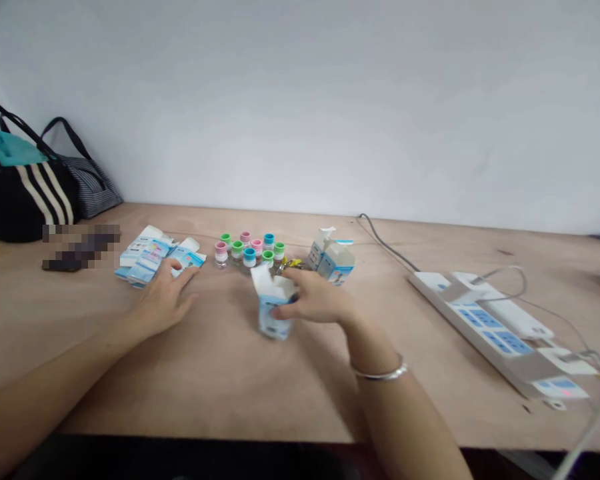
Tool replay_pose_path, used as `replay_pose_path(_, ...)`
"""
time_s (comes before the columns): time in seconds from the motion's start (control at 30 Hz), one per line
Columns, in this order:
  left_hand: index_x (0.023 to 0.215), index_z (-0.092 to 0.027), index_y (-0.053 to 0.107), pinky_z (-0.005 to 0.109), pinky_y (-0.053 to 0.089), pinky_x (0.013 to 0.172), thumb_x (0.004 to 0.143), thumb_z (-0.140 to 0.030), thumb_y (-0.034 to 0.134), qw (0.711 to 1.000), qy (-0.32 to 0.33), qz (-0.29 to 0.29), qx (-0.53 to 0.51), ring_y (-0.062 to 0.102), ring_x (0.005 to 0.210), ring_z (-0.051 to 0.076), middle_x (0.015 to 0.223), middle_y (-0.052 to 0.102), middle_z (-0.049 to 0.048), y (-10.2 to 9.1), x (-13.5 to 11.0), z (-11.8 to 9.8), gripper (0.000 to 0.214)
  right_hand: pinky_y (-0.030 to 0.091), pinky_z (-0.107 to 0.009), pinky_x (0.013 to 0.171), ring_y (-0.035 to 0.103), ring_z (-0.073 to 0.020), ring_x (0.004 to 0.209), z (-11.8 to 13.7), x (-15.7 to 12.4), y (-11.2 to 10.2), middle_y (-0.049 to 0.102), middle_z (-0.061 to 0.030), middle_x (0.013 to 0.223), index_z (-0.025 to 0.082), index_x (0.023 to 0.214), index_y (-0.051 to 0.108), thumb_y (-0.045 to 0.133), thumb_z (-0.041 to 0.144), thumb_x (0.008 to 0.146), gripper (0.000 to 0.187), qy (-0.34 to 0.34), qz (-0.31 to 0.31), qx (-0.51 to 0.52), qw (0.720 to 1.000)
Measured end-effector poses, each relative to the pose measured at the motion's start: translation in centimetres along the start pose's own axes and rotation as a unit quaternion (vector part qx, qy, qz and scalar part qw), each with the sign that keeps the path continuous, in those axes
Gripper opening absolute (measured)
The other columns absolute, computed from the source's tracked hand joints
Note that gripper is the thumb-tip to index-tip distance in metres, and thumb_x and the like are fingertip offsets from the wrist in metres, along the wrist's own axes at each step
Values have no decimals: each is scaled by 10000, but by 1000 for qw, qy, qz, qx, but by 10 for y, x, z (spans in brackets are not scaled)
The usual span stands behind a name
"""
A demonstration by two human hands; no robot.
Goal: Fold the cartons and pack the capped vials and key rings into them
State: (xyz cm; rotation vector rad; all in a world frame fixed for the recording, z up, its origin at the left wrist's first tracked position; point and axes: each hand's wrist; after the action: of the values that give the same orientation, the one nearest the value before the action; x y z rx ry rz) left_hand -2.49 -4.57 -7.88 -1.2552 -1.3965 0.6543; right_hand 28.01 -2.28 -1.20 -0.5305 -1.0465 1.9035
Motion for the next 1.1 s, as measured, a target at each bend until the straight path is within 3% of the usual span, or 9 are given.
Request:
replay_pose_path(0.07, 1311, -285, 458, 389, 494, 730, 783, -68, 469, 993, -23, 5, 120, 567, 936, 267, 1215, 416, 135, -3, 3, 10, 571, 432, -285, 482, 598, -206, 603, -15, -11, -28, 643, -31, 706, 207, 812, 583, 735, 363, 612, 296, 110, -57, -115, 986)
replay_pose_path(0.2, 1264, -303, 515, 375, 458, 712, 807, -4, 361, 970, -18, 22, 241, 523, 958, 291, 1105, 487, 141, -5, 8, 23, 568, 381, -306, 480, 598, -243, 591, -44, -20, -53, 610, -81, 623, 170, 780, 545, 702, 351, 606, 296, 329, -123, -249, 903)
replay_pose_path(0.5, 1053, -266, 674, 409, 408, 776, 886, -150, 404, 974, -4, -32, 225, 496, 966, 307, 968, 546, 134, 7, 15, 38, 338, 405, -299, 501, 627, -279, 725, -66, 3, -35, 637, -117, 773, 138, 911, 517, 682, 476, 627, 472, 349, -168, -216, 896)
replay_pose_path(0.67, 1049, -253, 681, 445, 412, 826, 861, -143, 428, 974, 30, -88, 205, 504, 982, 301, 1061, 572, 141, -2, 19, 38, 334, 429, -322, 571, 612, -301, 842, -58, 4, -26, 578, -212, 1042, 96, 1064, 506, 712, 625, 555, 762, 300, -284, -254, 874)
replay_pose_path(0.73, 1103, -258, 657, 461, 404, 865, 852, -163, 455, 971, 54, -149, 177, 512, 996, 297, 1105, 579, 131, -9, 18, 35, 336, 425, -325, 588, 605, -276, 821, -47, 5, -19, 579, -182, 1029, 118, 1077, 520, 659, 621, 641, 680, 241, -374, -252, 859)
replay_pose_path(0.8, 1124, -249, 640, 454, 397, 912, 840, -205, 495, 965, 91, -219, 115, 524, 1019, 287, 1111, 593, 113, -15, 14, 30, 322, 424, -313, 601, 594, -226, 749, -33, 9, -8, 605, -99, 871, 160, 993, 563, 575, 556, 768, 455, 142, -412, -206, 876)
replay_pose_path(0.87, 1100, -236, 637, 420, 406, 939, 822, -223, 527, 954, 136, -268, 22, 545, 1026, 265, 1063, 617, 94, -19, 8, 24, 299, 436, -308, 609, 575, -190, 672, -20, 13, 7, 593, -53, 744, 182, 915, 584, 538, 512, 824, 345, 23, -369, -134, 920)
replay_pose_path(0.97, 1044, -240, 625, 360, 445, 909, 808, -188, 523, 936, 181, -275, -125, 587, 976, 225, 970, 647, 62, -19, -3, 13, 262, 482, -350, 726, 587, -232, 845, -3, 17, 31, 615, -101, 936, 190, 1081, 542, 637, 497, 772, 446, -144, -292, -65, 943)
replay_pose_path(1.1, 877, -236, 610, 321, 470, 777, 800, -224, 524, 941, 73, -245, -222, 598, 780, 195, 786, 636, 25, -11, -9, 2, 116, 413, -455, 962, 467, -310, 1168, 10, 16, 54, 493, -148, 1260, 217, 1321, 373, 722, 563, 658, 825, -236, -221, -56, 945)
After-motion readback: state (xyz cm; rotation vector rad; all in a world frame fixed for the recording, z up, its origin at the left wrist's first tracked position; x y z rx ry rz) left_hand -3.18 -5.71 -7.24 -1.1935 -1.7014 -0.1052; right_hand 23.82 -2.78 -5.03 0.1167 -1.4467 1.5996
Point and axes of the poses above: each hand's wrist, its own x-axis towards the middle knuckle, its own y-axis out of the palm, z = x × y
